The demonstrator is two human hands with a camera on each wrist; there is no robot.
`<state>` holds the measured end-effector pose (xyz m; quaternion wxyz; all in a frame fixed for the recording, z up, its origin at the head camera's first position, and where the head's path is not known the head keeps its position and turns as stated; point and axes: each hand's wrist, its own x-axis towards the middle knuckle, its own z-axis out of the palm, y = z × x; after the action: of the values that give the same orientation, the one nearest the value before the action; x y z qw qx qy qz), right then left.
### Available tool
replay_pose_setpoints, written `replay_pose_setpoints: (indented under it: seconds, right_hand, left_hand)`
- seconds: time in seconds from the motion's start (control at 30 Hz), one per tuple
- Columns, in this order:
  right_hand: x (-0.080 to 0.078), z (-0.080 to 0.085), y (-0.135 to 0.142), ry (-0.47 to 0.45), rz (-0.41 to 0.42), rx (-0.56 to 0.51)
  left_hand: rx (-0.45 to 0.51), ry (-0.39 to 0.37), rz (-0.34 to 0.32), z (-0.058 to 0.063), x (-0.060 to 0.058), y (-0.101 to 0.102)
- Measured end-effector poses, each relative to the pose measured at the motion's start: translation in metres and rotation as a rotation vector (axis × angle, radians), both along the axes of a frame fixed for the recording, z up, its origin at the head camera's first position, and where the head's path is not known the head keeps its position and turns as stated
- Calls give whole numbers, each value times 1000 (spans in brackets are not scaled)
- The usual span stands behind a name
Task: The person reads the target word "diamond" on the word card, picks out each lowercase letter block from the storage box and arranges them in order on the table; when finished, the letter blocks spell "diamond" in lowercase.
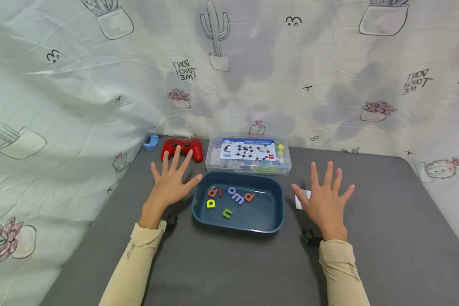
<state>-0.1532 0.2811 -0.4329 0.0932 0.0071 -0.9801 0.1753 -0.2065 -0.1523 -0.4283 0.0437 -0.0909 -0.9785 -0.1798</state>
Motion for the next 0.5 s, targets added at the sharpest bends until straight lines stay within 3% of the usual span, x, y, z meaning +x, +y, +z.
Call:
replay_pose_setpoints:
  seconds: [0.27,0.5]
  right_hand:
    - [0,0,3,-18,6,-22]
    - [-1,1,9,-28,2,-54]
  left_hand:
    - [49,-26,-76,13,16,3]
    - [54,-73,-194,12,36,9]
